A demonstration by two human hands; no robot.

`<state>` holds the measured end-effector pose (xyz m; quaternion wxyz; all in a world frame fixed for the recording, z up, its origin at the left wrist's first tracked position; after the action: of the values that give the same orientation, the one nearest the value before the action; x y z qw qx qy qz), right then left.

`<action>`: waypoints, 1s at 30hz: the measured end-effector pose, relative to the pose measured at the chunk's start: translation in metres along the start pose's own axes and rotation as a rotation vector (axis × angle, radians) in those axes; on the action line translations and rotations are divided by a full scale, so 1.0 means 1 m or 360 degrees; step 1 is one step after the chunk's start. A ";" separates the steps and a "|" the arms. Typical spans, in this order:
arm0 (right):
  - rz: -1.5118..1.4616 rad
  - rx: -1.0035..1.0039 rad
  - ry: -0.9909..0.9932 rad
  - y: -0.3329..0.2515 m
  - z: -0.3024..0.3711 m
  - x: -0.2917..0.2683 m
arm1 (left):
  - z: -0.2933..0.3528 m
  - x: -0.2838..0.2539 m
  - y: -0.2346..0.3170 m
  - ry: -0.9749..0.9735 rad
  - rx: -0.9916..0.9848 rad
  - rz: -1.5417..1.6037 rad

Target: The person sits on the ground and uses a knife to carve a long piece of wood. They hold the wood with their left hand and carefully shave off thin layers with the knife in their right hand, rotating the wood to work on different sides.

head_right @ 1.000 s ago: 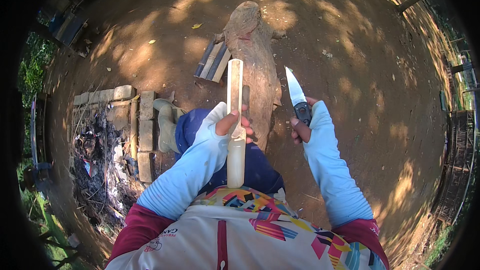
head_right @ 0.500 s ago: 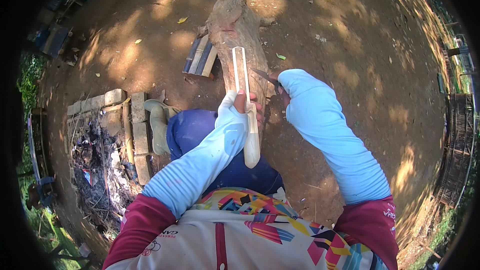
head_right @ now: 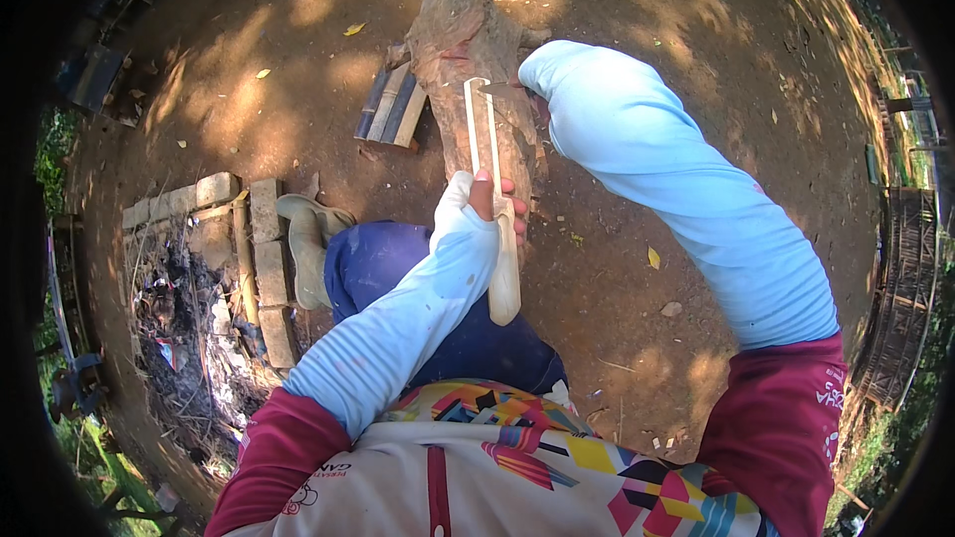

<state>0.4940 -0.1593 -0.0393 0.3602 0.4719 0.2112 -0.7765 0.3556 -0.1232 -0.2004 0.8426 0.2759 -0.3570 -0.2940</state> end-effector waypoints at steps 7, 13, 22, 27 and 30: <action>0.0030 -0.0044 -0.0081 -0.003 -0.007 -0.004 | -0.004 -0.002 -0.001 0.0004 0.0005 0.0017; 0.0064 -0.0042 0.0222 0.015 -0.018 0.006 | -0.006 -0.002 -0.001 0.0014 -0.0003 -0.0029; 0.0604 -0.0068 -0.0102 -0.041 -0.029 -0.061 | -0.006 -0.001 0.003 0.0060 -0.0079 -0.0106; 0.0549 0.0013 -0.0266 -0.028 -0.061 -0.040 | -0.005 -0.001 0.002 0.0019 -0.0079 -0.0064; 0.0704 0.0441 -0.0418 -0.003 -0.087 -0.008 | -0.005 0.001 0.002 -0.0070 -0.0043 -0.0077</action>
<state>0.5444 -0.0960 -0.0722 0.4771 0.4465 -0.0535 -0.7551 0.3603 -0.1209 -0.2012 0.8309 0.2665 -0.3646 -0.3251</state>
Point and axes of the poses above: each hand's wrist, its own z-axis away from the middle knuckle, its own x-axis out of the palm, y = z × x, the point moved 5 cm from there along -z, towards the middle knuckle, and after that the axes turned 3 degrees about -y, right-handed, at the moved point
